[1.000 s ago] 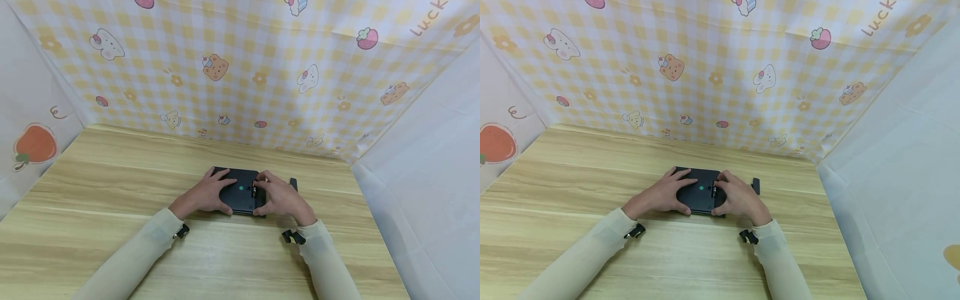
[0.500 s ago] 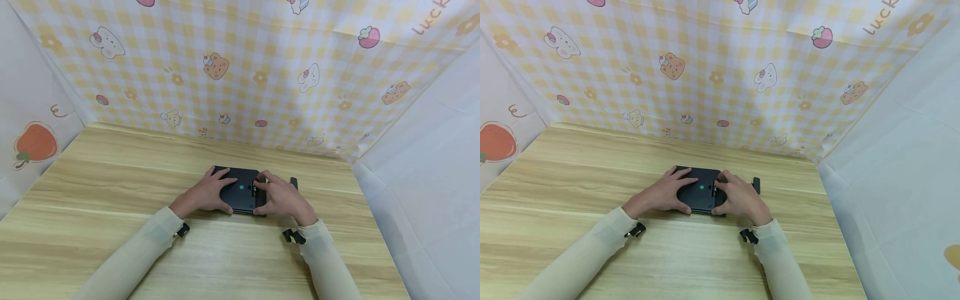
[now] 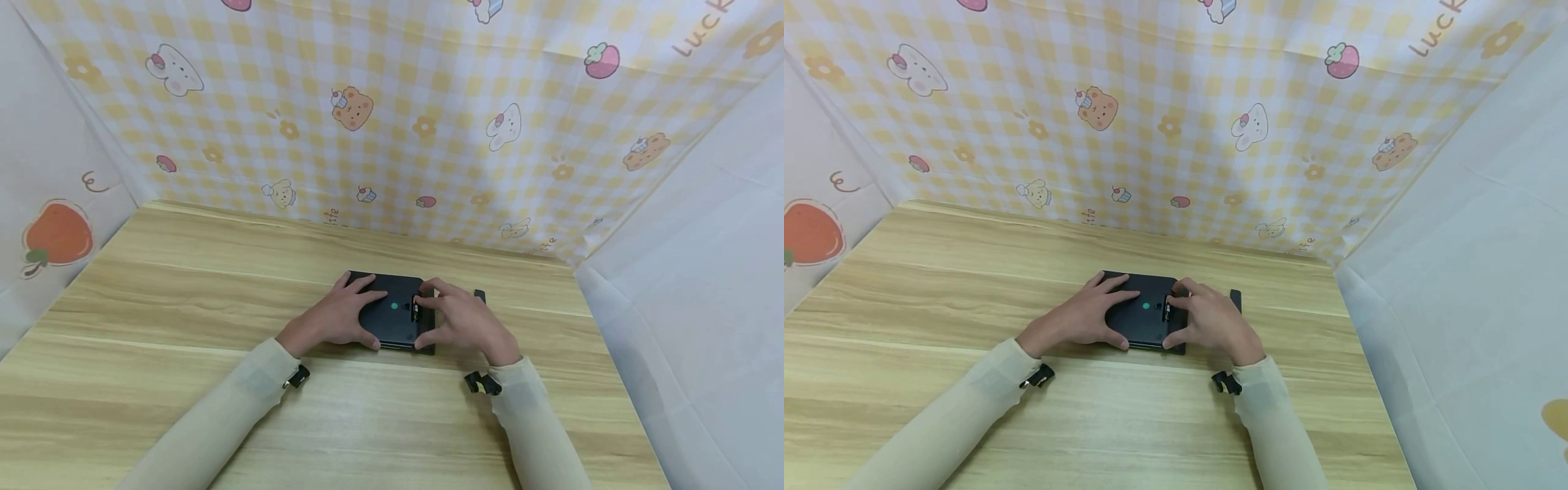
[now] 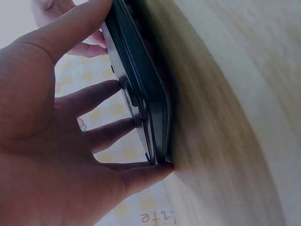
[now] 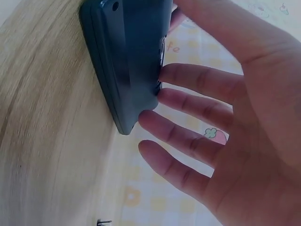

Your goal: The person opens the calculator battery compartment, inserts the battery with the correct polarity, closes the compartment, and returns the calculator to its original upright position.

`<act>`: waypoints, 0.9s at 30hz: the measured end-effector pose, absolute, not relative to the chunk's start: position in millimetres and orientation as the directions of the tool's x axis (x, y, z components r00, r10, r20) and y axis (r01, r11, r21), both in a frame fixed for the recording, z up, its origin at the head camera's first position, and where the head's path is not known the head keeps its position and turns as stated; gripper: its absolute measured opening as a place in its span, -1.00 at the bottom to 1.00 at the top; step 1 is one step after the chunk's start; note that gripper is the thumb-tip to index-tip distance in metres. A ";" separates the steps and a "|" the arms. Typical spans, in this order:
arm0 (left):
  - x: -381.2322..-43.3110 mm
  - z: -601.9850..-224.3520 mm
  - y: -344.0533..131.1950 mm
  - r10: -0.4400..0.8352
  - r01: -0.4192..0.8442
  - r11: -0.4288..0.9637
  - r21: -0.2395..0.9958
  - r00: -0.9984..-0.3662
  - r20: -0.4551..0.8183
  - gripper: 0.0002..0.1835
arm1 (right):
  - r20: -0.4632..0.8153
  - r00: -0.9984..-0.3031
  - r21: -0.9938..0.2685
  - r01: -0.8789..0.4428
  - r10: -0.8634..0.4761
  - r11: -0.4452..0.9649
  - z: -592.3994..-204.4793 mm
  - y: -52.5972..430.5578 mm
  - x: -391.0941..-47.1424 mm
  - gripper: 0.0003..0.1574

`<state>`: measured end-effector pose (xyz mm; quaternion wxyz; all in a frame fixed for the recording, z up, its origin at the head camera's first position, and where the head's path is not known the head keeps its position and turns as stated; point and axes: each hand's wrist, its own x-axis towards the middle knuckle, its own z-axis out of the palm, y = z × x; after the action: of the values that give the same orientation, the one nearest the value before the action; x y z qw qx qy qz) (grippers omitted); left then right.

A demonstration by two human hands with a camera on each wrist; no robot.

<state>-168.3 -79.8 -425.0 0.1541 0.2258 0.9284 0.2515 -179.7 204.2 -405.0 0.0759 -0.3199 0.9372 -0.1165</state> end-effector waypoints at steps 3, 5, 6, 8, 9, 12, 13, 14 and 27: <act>-168.1 -425.2 -79.9 0.498 0.342 0.771 0.537 -0.850 -0.173 0.08 | -0.030 -0.780 -0.295 -0.590 -0.625 0.751 -408.2 205.0 -181.6 -0.11; -168.0 -425.2 -80.1 0.498 0.341 0.770 0.539 -0.850 -0.174 0.08 | 0.007 -0.779 -0.307 -0.599 -0.627 0.740 -410.9 205.0 -183.0 -0.28; -168.2 -425.6 -80.0 0.498 0.341 0.770 0.540 -0.850 -0.173 0.08 | 0.028 -0.779 -0.309 -0.603 -0.627 0.736 -412.2 204.8 -183.6 -0.36; -168.2 -425.7 -80.2 0.498 0.340 0.769 0.542 -0.850 -0.172 0.08 | 0.073 -0.776 -0.300 -0.616 -0.626 0.728 -414.9 203.7 -184.7 -0.49; -168.3 -425.8 -80.3 0.498 0.341 0.768 0.542 -0.850 -0.171 0.08 | 0.090 -0.777 -0.294 -0.618 -0.623 0.729 -416.0 203.1 -185.3 -0.53; -168.5 -426.6 -80.3 0.498 0.342 0.768 0.541 -0.850 -0.170 0.08 | 0.132 -0.781 -0.276 -0.620 -0.610 0.734 -417.4 200.8 -185.2 -0.60; -168.6 -426.9 -80.3 0.498 0.342 0.769 0.540 -0.850 -0.170 0.08 | 0.143 -0.781 -0.270 -0.621 -0.608 0.735 -417.7 200.3 -185.0 -0.61; -168.7 -427.2 -80.2 0.498 0.343 0.769 0.540 -0.850 -0.170 0.08 | 0.150 -0.783 -0.264 -0.620 -0.604 0.739 -418.0 199.9 -184.9 -0.62; -167.6 -425.5 -80.2 0.503 0.351 0.765 0.539 -0.849 -0.161 0.08 | 0.155 -0.818 -0.257 -0.574 -0.553 0.777 -419.0 196.6 -183.0 -0.64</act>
<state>-167.6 -80.2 -425.5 0.1499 0.2303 0.9275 0.2536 -183.0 196.6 -419.0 -0.0354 -0.2992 0.9420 -0.1475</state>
